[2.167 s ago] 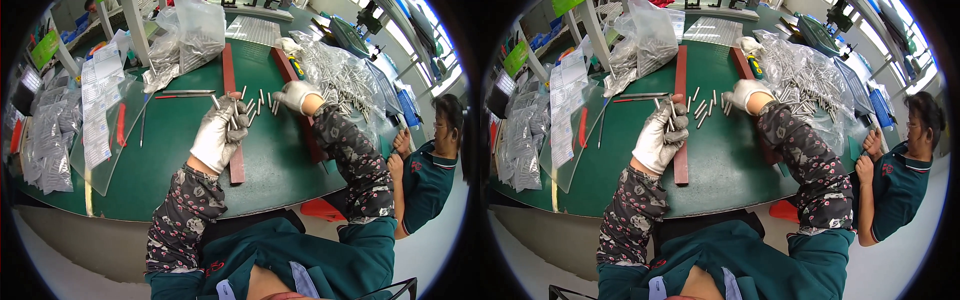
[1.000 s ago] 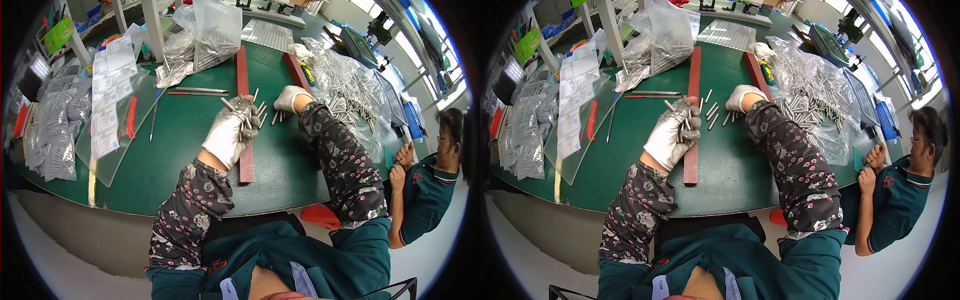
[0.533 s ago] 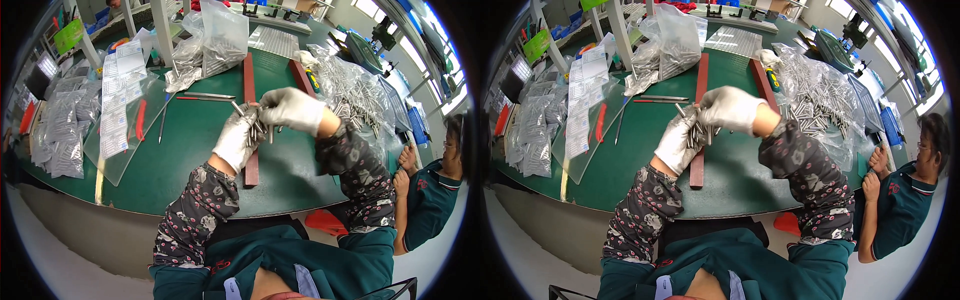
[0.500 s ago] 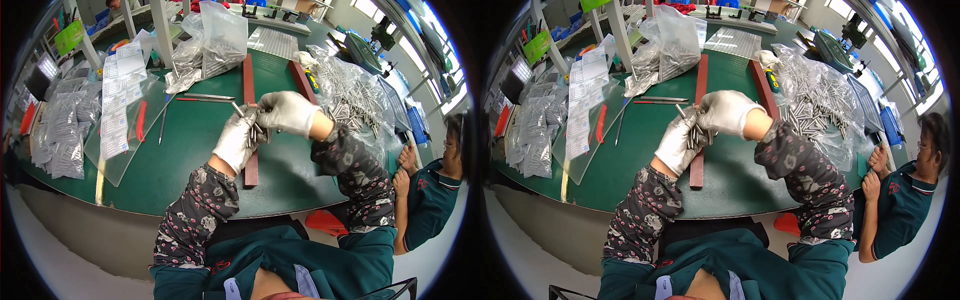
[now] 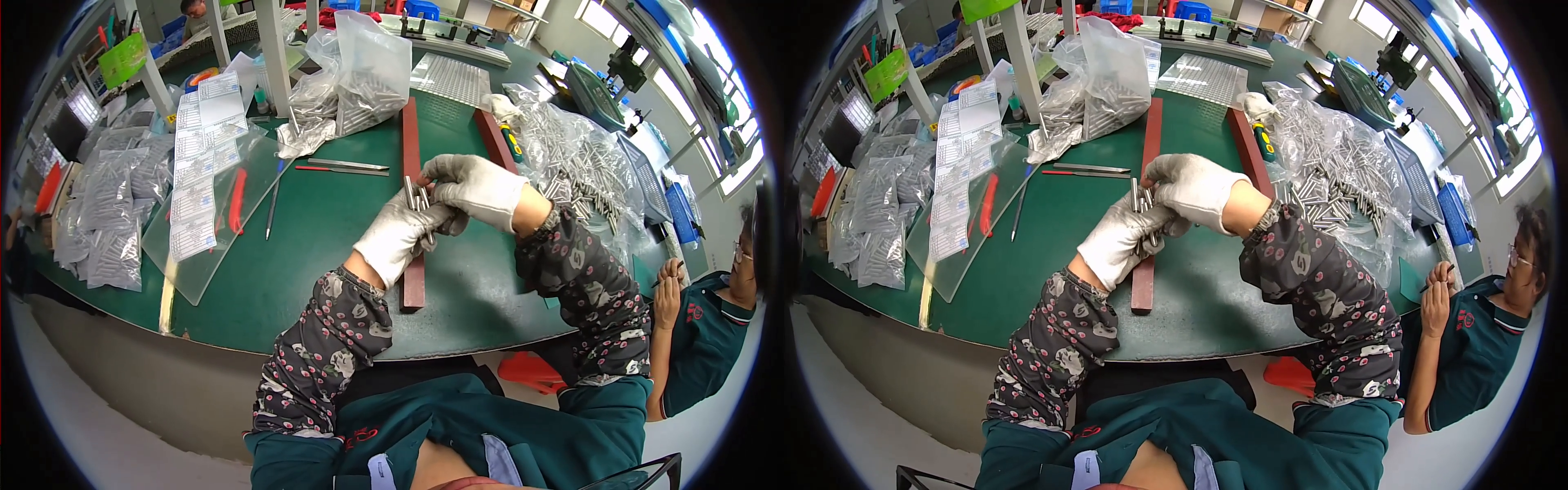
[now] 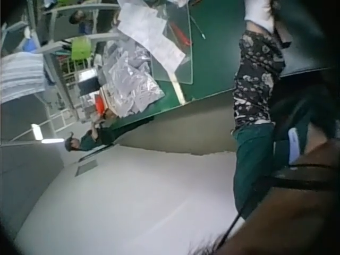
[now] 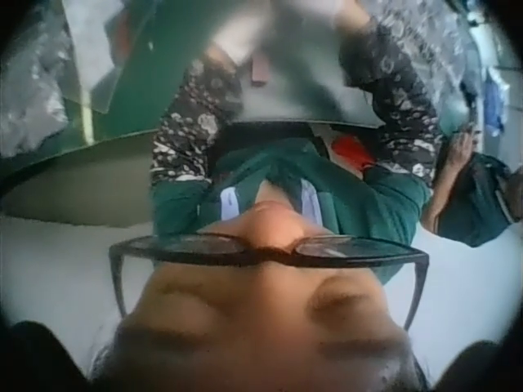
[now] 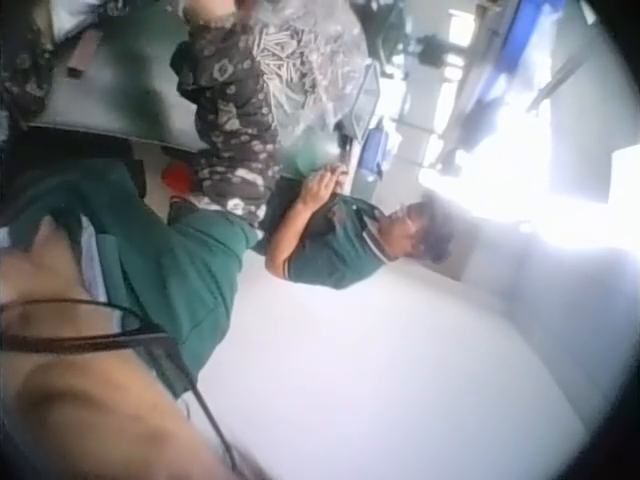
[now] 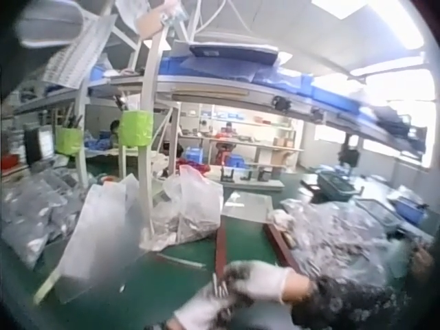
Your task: Assembling and inspecting small metal pins using a template plate on a workbench.
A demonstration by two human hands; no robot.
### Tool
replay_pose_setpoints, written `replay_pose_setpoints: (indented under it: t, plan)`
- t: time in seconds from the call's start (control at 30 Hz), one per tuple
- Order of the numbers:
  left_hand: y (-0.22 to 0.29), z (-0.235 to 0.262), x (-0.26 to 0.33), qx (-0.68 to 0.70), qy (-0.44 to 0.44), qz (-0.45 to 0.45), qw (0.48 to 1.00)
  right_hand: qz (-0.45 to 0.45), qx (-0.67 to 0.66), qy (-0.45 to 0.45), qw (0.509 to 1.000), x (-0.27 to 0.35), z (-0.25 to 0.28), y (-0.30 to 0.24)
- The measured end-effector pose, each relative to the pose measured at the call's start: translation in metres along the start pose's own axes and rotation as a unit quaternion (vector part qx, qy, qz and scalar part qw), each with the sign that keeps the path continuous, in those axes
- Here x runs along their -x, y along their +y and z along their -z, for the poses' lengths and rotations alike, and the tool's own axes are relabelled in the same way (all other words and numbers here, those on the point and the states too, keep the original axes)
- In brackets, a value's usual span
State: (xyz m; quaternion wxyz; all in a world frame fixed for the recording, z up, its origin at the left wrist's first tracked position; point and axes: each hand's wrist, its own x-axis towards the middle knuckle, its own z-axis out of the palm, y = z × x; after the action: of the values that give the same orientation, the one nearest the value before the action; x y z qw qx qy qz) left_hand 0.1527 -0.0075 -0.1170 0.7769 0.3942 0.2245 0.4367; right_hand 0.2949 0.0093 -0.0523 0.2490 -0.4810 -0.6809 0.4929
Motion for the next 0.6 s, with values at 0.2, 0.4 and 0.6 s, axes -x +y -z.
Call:
replay_pose_setpoints:
  t: [0.2, 0.4, 0.6]
  plan:
    - [-0.001, -0.001, 0.004, -0.028, 0.036, 0.037, 0.998, 0.036, 0.244, 0.118, 0.962, 0.004, 0.005, -0.02]
    - [-0.003, 0.012, 0.002, -0.031, -0.039, 0.071, 0.996, 0.206, 0.305, 0.03, 0.93, -0.009, -0.004, 0.002]
    - [-0.004, 0.013, 0.005, 0.087, 0.01, 0.014, 0.996, 0.292, 0.292, 0.063, 0.909, -0.004, -0.014, -0.007]
